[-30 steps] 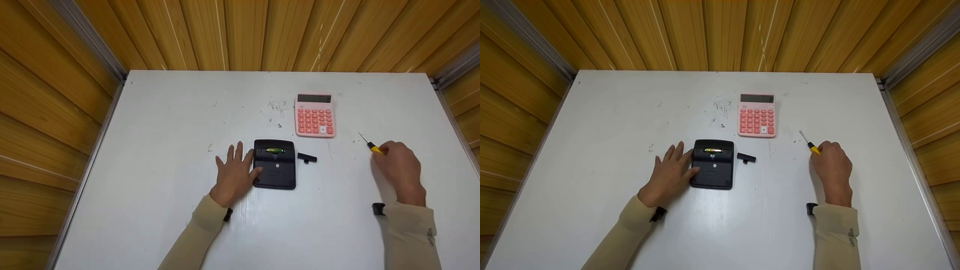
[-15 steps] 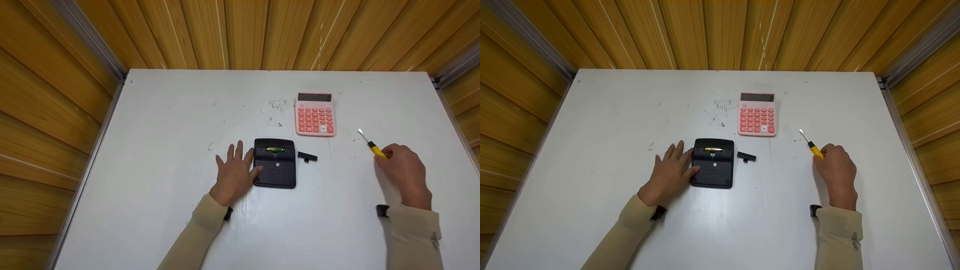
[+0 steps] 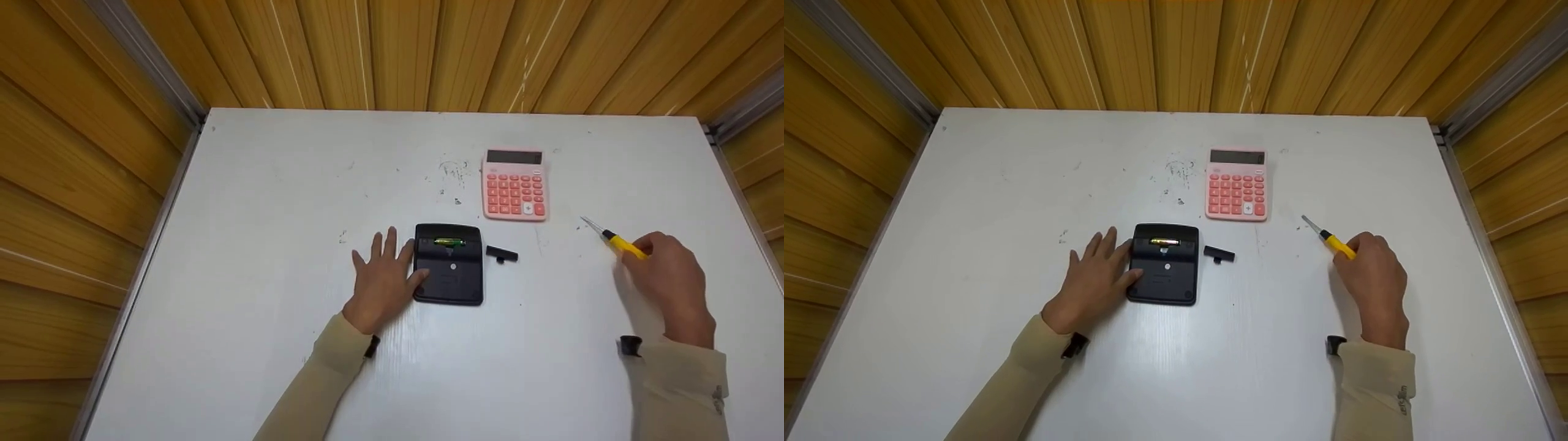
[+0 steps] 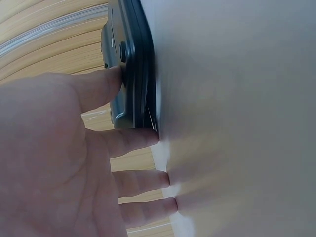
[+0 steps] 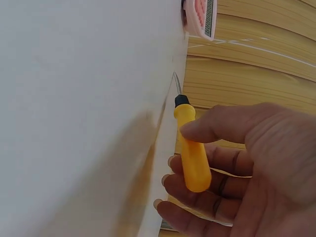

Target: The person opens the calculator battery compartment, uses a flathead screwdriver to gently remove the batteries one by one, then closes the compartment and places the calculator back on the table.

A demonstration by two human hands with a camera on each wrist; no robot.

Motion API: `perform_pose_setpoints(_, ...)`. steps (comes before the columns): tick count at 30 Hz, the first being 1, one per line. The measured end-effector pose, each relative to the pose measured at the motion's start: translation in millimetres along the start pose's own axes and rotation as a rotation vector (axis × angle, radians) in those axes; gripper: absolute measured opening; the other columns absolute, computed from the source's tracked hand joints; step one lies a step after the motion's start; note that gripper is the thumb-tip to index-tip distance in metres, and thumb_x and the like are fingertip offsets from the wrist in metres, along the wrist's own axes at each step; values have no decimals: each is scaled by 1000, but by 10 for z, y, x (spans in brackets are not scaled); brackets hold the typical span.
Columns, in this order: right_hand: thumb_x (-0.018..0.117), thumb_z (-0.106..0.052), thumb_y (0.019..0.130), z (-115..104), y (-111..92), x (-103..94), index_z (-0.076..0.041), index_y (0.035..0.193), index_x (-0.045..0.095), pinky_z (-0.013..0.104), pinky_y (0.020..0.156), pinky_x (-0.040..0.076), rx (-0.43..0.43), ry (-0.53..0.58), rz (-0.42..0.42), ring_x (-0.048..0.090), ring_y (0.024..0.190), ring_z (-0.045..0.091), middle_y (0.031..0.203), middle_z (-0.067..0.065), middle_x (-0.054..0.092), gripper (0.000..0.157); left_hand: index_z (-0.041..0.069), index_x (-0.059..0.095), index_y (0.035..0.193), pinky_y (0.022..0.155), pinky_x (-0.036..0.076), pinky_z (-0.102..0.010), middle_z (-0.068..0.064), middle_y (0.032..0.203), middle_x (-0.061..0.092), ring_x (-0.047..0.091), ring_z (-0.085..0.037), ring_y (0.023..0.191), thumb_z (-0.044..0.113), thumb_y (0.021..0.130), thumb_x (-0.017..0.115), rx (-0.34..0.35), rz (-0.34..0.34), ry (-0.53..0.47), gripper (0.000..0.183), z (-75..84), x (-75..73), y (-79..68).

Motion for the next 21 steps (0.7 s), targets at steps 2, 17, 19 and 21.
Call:
perform_pose_setpoints(2, 58, -17, 103, -29, -16, -59, 15, 131, 55, 55, 84, 48, 4, 12, 21, 55, 99, 48, 126, 38, 56, 43, 11, 53, 158, 108, 32, -80, -26, 166, 36, 33, -47, 153, 56, 108, 53, 0, 0, -4, 66, 3, -6, 1)
perform_pose_setpoints(17, 67, -27, 107, -384, -113, -378, 10, 140, 55, 9, 73, 36, -82, 154, 258, 65, 111, 51, 130, 33, 63, 51, 13, 50, 160, 108, 32, -79, -24, 167, 35, 31, -46, 154, 57, 108, 51, -15, -23, 10, 68, -10, 15, 6)
perform_pose_setpoints(19, 66, -29, 107, -397, -108, -382, 9, 141, 55, 8, 76, 41, -86, 183, 268, 66, 113, 50, 132, 33, 64, 52, 13, 50, 160, 108, 33, -79, -24, 167, 35, 32, -46, 154, 58, 108, 51, -15, -27, 22, 68, -10, 15, 7)
perform_pose_setpoints(21, 64, -31, 108, -398, -103, -380, 8, 142, 54, 10, 82, 47, -87, 204, 269, 66, 117, 48, 134, 32, 64, 53, 13, 50, 160, 108, 33, -79, -24, 167, 35, 32, -46, 154, 58, 108, 51, -15, -32, 28, 68, -8, 18, 10)
Point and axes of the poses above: each hand's wrist, its own y-axis towards the middle knuckle, its own x-axis out of the palm, z = x × y, the point moved 8 cm from there along y, towards the middle knuckle
